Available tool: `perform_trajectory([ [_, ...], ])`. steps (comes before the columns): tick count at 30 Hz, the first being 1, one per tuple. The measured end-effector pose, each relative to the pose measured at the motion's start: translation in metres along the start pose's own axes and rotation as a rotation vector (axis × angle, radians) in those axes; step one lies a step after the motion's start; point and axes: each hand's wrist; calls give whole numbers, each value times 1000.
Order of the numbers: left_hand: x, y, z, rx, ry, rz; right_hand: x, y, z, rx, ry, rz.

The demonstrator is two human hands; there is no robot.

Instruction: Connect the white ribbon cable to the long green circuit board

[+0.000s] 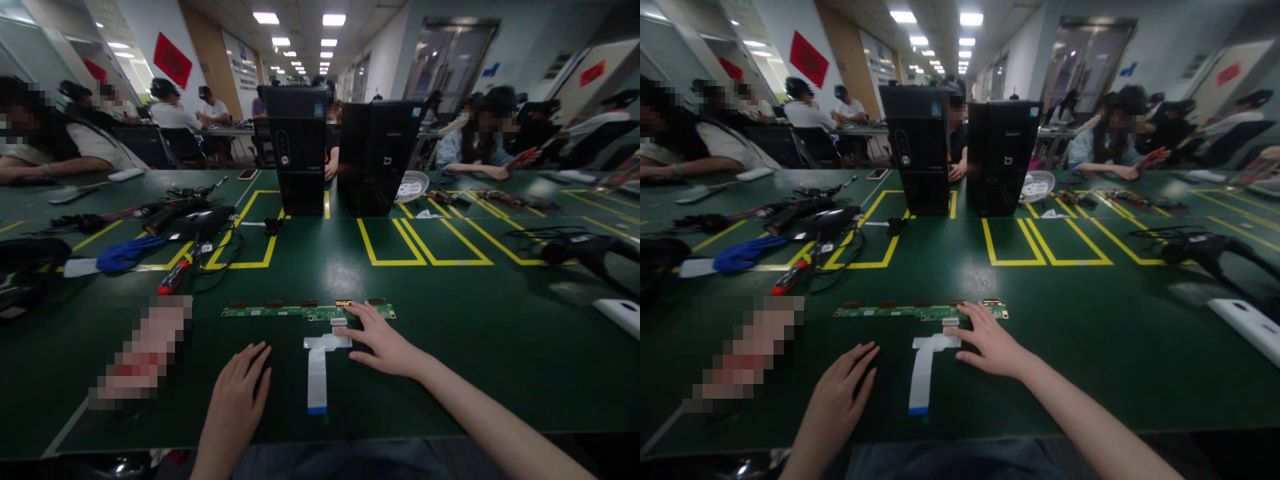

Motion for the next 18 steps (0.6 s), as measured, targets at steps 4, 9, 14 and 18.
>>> perform_trajectory([
  [4,0,0,1,-1,-9,-2,0,2,0,7,-22,-11],
  [9,0,-1,2,2,-11,-3,-4,5,7,44,-99,-17],
  [14,-2,1,-1,-3,7,-2,-14,10,31,138,-140,19],
  [18,-3,2,-2,-12,-9,4,-18,29,62,262,-108,84],
])
Point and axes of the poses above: each hand's wrist, its own z-axis away from the middle knuckle, its own x-axis out of the palm, y = z × x, and after that the axes turned 13 degrees about x, right-handed
